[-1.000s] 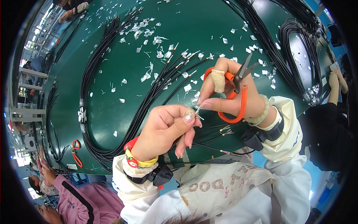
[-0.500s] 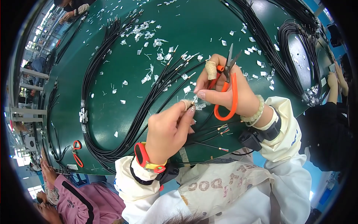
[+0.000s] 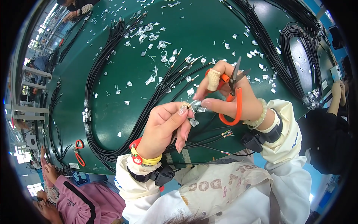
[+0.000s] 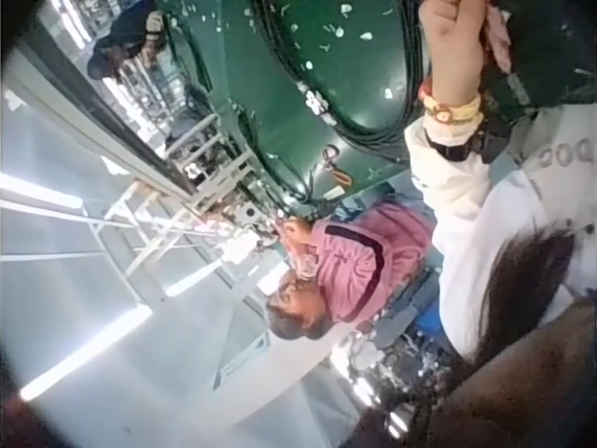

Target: The person is using orange-handled scissors to strip the insulation from the ends of black electrical wires at a workbench.

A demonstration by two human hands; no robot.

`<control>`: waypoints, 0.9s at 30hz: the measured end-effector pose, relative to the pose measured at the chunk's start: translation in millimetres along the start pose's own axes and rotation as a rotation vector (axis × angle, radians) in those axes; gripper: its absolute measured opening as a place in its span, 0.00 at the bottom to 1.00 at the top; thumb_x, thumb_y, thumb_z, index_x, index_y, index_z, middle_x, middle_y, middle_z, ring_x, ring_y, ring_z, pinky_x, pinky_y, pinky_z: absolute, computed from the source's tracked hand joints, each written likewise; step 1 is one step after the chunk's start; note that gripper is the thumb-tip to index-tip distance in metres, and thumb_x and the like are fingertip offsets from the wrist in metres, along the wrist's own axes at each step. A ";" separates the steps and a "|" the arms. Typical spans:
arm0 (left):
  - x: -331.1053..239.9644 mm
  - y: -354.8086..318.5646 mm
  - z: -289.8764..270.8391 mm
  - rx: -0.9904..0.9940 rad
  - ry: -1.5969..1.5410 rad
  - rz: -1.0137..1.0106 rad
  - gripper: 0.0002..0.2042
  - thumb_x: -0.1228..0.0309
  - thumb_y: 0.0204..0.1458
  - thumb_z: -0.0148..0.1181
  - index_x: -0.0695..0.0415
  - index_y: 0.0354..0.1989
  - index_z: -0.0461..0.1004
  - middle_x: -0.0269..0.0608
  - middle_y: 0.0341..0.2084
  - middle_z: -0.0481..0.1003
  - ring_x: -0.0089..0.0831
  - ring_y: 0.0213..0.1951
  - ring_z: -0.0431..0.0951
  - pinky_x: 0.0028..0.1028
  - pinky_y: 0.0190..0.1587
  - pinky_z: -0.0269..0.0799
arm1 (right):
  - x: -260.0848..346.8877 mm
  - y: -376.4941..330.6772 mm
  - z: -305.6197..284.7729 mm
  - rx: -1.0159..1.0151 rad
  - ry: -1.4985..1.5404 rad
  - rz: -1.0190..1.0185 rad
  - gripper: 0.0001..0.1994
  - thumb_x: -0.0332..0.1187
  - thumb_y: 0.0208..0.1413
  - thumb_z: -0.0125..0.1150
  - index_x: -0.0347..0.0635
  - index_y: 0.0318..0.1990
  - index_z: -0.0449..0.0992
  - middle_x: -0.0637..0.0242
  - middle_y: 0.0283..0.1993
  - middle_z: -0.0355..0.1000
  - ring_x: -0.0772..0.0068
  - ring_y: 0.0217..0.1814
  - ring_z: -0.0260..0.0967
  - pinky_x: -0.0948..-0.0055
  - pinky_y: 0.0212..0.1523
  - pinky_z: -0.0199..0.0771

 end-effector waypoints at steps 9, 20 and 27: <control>-3.4 -2.3 4.1 -0.050 0.008 0.059 0.10 0.70 0.57 0.40 0.66 0.31 0.63 0.37 0.08 0.64 0.17 0.03 0.56 0.16 0.05 0.54 | 17.6 -7.6 -0.3 0.380 -0.772 0.256 0.24 0.48 0.41 0.64 0.38 0.34 0.65 0.60 0.18 0.65 0.61 0.21 0.67 0.71 0.24 0.65; 0.4 -1.1 7.5 -0.090 0.170 0.100 0.10 0.71 0.57 0.41 0.67 0.32 0.66 0.37 0.09 0.65 0.19 0.05 0.60 0.17 0.08 0.57 | 12.6 -9.7 6.5 0.381 -0.924 0.317 0.28 0.56 0.38 0.63 0.35 0.30 0.67 0.57 0.12 0.61 0.51 0.16 0.63 0.64 0.18 0.62; 6.5 1.0 12.7 -0.116 0.508 0.217 0.10 0.71 0.56 0.45 0.68 0.35 0.68 0.36 0.14 0.70 0.18 0.12 0.67 0.15 0.14 0.63 | 12.2 -9.4 8.9 0.402 -0.907 0.347 0.28 0.56 0.38 0.62 0.36 0.32 0.68 0.57 0.13 0.62 0.50 0.18 0.64 0.63 0.19 0.63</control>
Point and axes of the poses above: each hand's wrist, its own y-axis towards the middle knuckle, its own z-axis out of the palm, x = y × z, the point moved 1 cm from there along y, towards the middle knuckle
